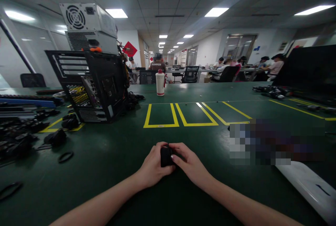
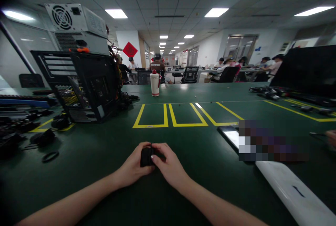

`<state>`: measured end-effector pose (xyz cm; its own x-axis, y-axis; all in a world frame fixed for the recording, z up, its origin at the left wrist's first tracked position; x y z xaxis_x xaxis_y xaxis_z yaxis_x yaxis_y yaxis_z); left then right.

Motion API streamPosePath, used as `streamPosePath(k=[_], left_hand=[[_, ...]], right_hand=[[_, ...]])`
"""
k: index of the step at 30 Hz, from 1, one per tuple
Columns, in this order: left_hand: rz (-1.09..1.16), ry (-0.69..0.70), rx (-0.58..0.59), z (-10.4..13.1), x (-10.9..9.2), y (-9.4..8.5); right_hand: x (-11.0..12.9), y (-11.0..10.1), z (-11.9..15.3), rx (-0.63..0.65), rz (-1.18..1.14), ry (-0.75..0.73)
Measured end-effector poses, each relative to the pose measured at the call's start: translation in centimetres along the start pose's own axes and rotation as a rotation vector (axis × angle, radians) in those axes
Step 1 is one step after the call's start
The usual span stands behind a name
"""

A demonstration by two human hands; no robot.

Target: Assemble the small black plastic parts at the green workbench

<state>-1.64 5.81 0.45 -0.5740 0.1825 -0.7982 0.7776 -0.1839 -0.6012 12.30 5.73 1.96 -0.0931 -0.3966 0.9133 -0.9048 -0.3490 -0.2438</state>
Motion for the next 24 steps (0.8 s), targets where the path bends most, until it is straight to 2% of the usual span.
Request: streamPosePath(k=[3,8,12,16,20,24], left_hand=[[0.009,-0.021,0.011,0.11,0.05,-0.03],[-0.018,-0.037,-0.004,0.28,-0.42,-0.3],[-0.014,-0.046,0.018,0.46,-0.66,-0.4],[-0.019,-0.006,0.004,0.43,-0.39,-0.33],[-0.031,0.021,-0.016,0.31,-0.23,-0.1],[-0.04,0.065,-0.048,0.27,-0.29,0.08]], right_hand=[[0.03,0.06,0.14,0.0,0.056,-0.011],[-0.27,0.36,0.4,0.031,-0.002,0.003],[-0.21,0.35,0.38,0.005,0.011,-0.032],[-0.17,0.22,0.21,-0.032,0.032,-0.05],[-0.39,0.12,0.16,-0.044,0.036,-0.008],[-0.49,0.1,0.36,-0.022,0.067,-0.044]])
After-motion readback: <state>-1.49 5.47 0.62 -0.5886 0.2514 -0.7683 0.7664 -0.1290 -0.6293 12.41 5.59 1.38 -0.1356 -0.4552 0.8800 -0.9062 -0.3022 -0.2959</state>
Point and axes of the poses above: each hand's wrist, its own z-axis away from the middle knuckle, its own y-axis out of the palm, x = y × z, the point moved 4 cm from there along -z, towards the middle knuckle, and after that the axes turned 9 degrees about -y, right-handed, at the moved point
